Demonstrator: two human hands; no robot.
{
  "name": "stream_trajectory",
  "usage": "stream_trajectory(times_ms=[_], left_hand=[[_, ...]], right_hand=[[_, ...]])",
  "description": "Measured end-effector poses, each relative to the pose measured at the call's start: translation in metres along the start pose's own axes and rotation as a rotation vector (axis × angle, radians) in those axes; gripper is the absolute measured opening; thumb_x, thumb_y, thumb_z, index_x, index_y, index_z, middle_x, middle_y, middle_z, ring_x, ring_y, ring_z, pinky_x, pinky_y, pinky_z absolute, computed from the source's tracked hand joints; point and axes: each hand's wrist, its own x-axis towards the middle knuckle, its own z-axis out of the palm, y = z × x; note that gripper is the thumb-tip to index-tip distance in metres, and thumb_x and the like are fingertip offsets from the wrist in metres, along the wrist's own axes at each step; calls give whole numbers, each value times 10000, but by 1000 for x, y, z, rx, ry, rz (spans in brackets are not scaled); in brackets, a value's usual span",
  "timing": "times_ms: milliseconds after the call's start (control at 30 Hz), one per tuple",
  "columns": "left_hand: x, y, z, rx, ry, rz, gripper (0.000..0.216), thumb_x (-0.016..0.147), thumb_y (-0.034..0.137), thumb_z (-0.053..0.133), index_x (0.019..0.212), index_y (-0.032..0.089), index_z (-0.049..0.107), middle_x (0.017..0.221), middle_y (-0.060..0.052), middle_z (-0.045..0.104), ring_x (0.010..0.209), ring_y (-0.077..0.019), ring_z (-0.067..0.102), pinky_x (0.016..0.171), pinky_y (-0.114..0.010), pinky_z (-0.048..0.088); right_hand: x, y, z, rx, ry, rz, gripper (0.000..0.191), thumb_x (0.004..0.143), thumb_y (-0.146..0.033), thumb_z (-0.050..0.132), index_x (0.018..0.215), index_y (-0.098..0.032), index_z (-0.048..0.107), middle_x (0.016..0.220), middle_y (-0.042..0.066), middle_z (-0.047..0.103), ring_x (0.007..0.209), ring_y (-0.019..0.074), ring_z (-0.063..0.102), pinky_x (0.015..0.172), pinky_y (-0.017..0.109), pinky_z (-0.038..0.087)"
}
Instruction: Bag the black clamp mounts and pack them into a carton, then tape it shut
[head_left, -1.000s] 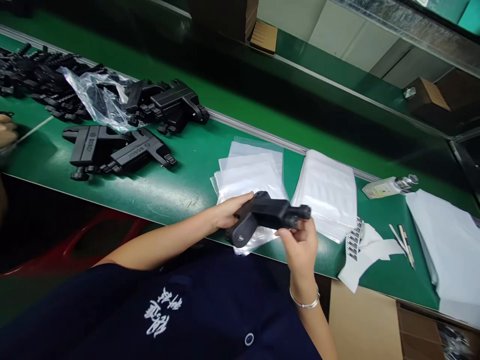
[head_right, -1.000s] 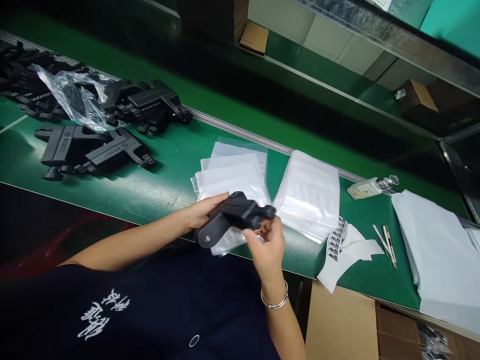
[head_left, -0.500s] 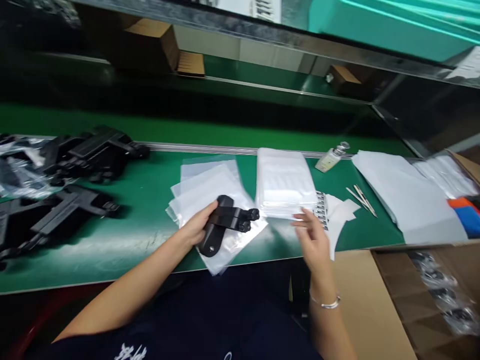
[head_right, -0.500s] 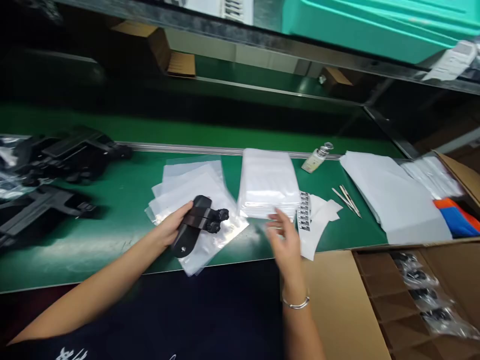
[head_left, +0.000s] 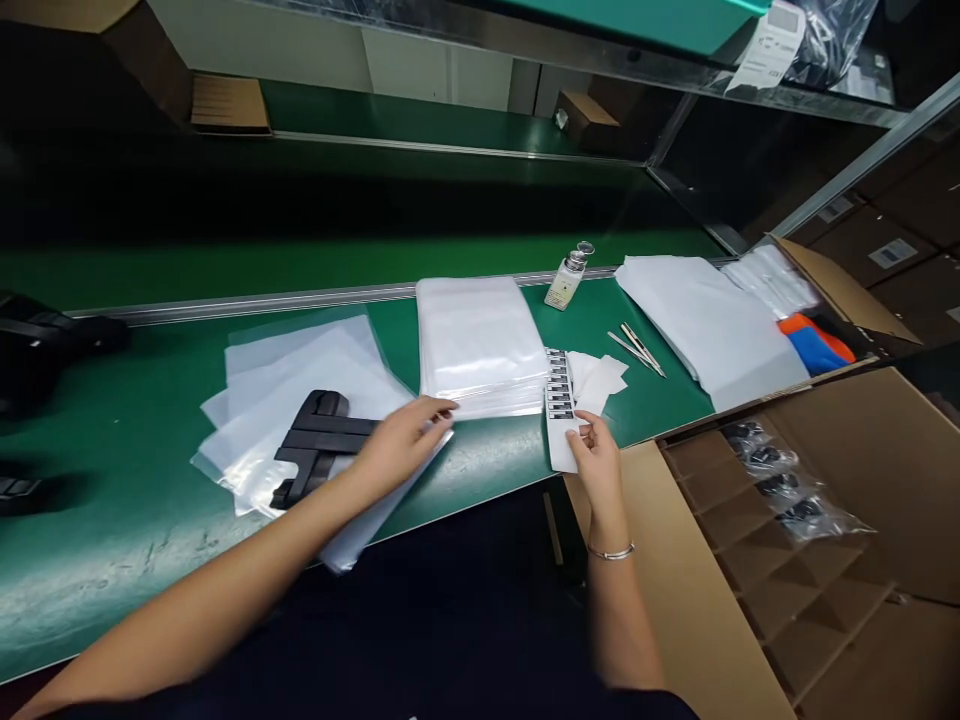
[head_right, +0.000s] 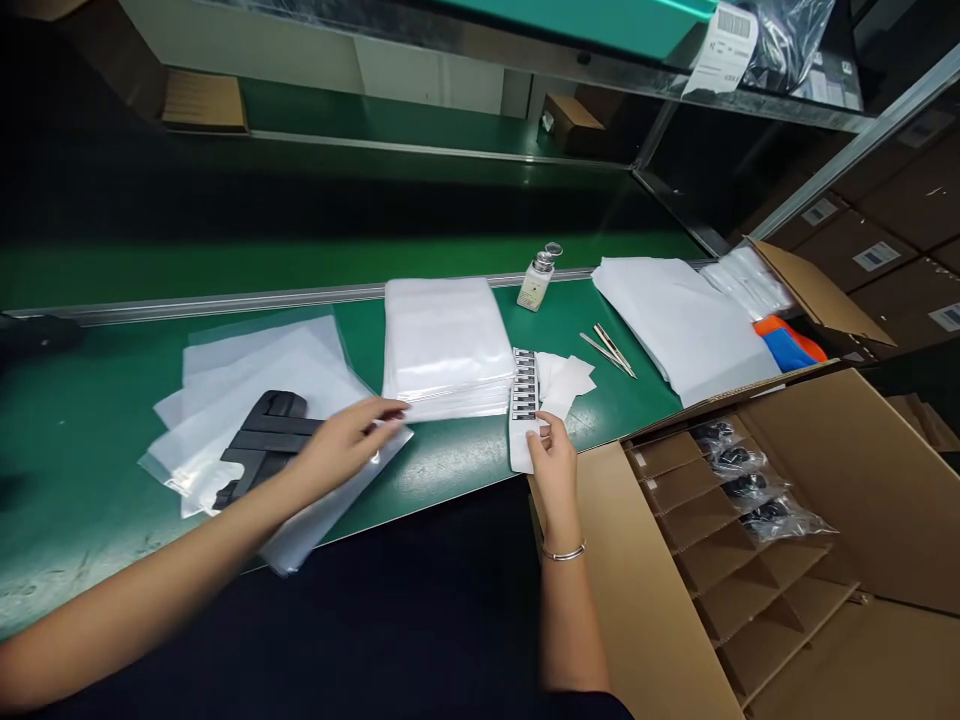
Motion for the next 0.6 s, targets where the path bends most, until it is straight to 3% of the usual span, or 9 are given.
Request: stream_trajectory(times_ms=[67,133,233,300,367,600], left_hand=[[21,20,38,-267,-174,-16,363,884,414,528,1163,199,618,1098,-103,694,1000,-248,645,895,-377,486],[39,33,72,-578,-308,-29,522,827,384,624,1303,200,515,1062,-96,711,960,-220,659,863,-347,486],[57,45,105,-863,-350,-68,587,751,322,703,1276,156,502,881,-53,718,794,-165,652,772,-284,473],[62,49,115,-859,-290,-99,398,743,285,690,1096,134,587,727,-5,671,659,-128,599,680,-245,443],[64,51,117,-797,-240,-97,245,748,248,660,962,137,616,697,4,654,628,-116,569,635,-228,421],[63,54,118,-532,-205,-30,150,768,201,584,889,144,652,717,-8,658,670,-131,556,609,-223,407]], right_hand=[[-7,2,6,217,16,-58,383,827,-408,618,1144,-193,621,851,28,611,735,172,571,686,316,488],[-16,5,11,358,15,-94,350,821,-397,652,1112,-205,624,850,25,625,757,170,589,690,310,504],[-27,12,17,421,4,-113,322,814,-376,674,1089,-216,621,828,18,640,762,168,607,712,316,519],[-29,17,18,402,24,-119,343,823,-376,665,1119,-214,605,843,21,646,768,168,613,719,320,523],[-27,20,16,323,79,-157,351,848,-385,634,1149,-210,592,920,44,651,830,182,623,759,341,527],[-15,18,10,-289,331,-456,209,913,-387,548,941,-219,669,1057,122,636,1059,276,566,1001,520,412]])
